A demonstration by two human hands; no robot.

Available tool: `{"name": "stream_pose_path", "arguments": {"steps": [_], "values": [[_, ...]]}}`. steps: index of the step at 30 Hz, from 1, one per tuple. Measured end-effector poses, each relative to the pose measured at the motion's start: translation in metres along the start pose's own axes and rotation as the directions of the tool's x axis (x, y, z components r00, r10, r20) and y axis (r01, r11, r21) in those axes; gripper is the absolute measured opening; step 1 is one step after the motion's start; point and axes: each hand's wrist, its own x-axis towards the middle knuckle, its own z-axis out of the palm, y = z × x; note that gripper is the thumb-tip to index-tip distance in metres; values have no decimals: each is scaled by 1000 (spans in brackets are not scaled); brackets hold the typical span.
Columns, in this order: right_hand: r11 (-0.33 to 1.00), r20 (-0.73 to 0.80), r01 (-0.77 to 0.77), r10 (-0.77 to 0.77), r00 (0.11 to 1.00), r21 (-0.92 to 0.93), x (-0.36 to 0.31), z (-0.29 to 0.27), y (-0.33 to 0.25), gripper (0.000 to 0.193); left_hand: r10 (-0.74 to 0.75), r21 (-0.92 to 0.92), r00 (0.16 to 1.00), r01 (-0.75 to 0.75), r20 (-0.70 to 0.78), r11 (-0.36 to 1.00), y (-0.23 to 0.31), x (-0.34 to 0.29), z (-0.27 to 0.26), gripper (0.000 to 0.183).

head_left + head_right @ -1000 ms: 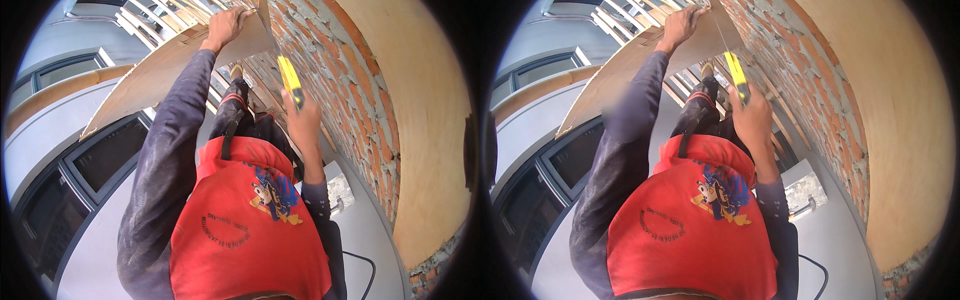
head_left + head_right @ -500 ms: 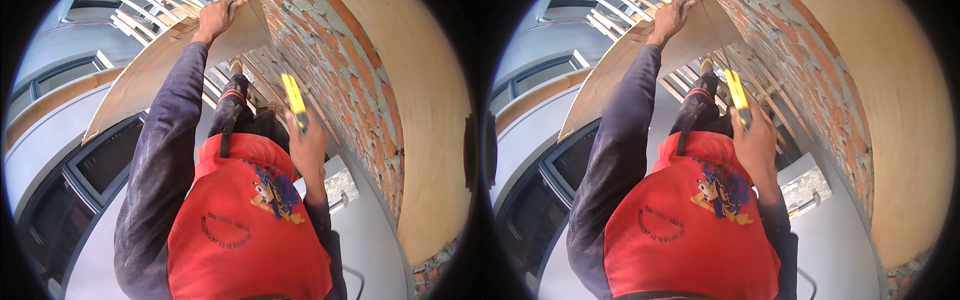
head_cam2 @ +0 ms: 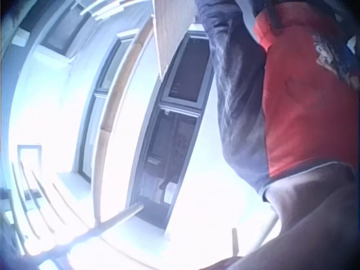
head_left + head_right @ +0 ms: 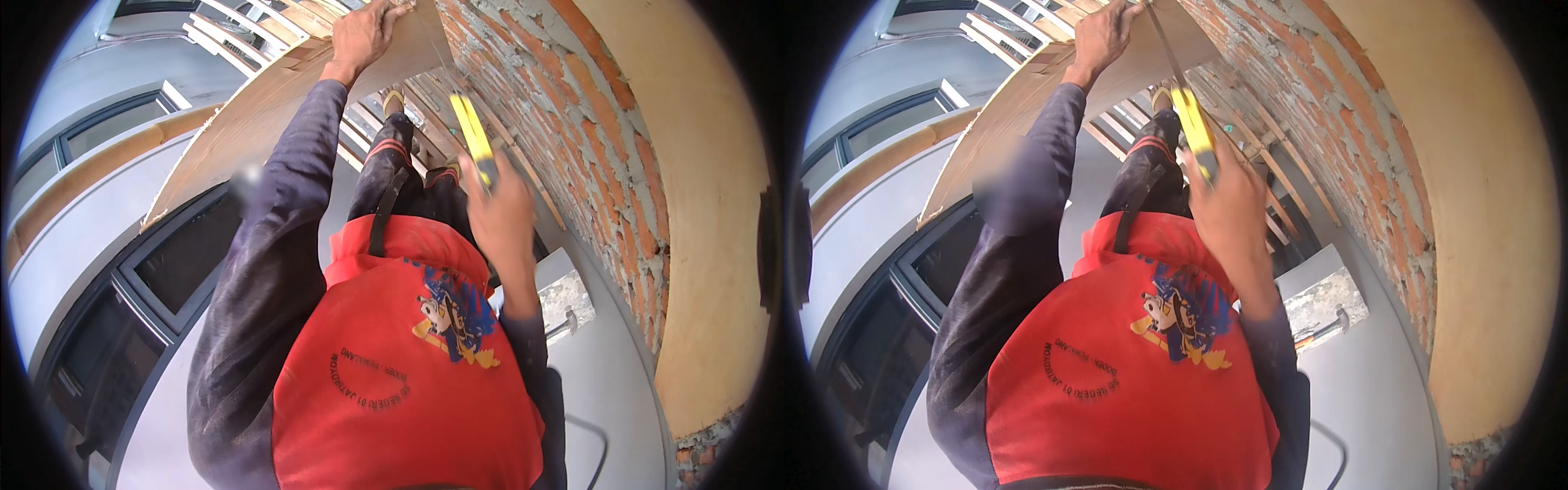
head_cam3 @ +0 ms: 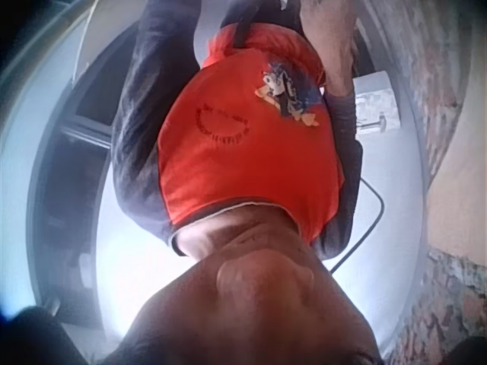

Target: The person secures a large sheet of plasterboard to a brick wall using a yellow staple gun. They hold the board in place with one hand while driving staples into the wooden battens with the other. The person then removes the board and repositions it.

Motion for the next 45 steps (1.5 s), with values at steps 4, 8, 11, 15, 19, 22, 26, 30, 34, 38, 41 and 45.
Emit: {"name": "stream_pose_path", "arguments": {"steps": [4, 8, 11, 15, 19, 22, 26, 30, 34, 38, 41, 45], "values": [[994, 24, -34, 37, 999, -101, 32, 21, 0, 33, -24, 101, 999, 19, 45, 995, -10, 17, -3, 26], [996, 20, -50, 51, 998, -76, 3, -3, -1, 30, -11, 89, 999, 8, 35, 996, -20, 9, 2, 27], [999, -11, -43, 43, 999, -27, 2, 3, 1, 36, 26, 97, 1000, -24, -16, 995, -32, 12, 12, 27], [995, 45, -95, 95, 994, -20, 12, 4, -5, 37, 9, 171, 998, -20, 68, 985, -42, 20, 10, 27], [1000, 15, -31, 31, 999, 4, -6, -11, -6, 30, -7, 119, 999, 2, 46, 993, -25, 7, 4, 27], [996, 67, -59, 63, 996, -60, 20, 2, -5, 27, 4, 69, 1000, -4, -2, 998, -17, 0, 9, 26], [995, -11, -13, 12, 1000, -95, 55, 30, -1, 28, 8, 59, 999, -10, 36, 998, -16, 0, 11, 25], [998, -50, 14, -18, 999, -68, 16, 3, 3, 36, -61, 109, 998, 58, 23, 992, -23, 0, 9, 25], [976, 89, -182, 193, 977, -122, 18, -6, -13, 35, -52, 162, 998, 59, -45, 985, -36, 18, 12, 26], [995, -9, -70, 70, 998, -75, 13, 4, -10, 29, -53, 196, 998, 48, 16, 979, -46, 21, 12, 27], [996, 11, -83, 83, 996, -11, -4, -11, -15, 27, 2, 156, 1000, 2, -23, 988, -52, 27, 11, 28], [994, -14, -88, 88, 996, -67, -2, -26, -10, 27, 26, 230, 997, -8, -77, 973, -60, 24, 21, 28]]}}
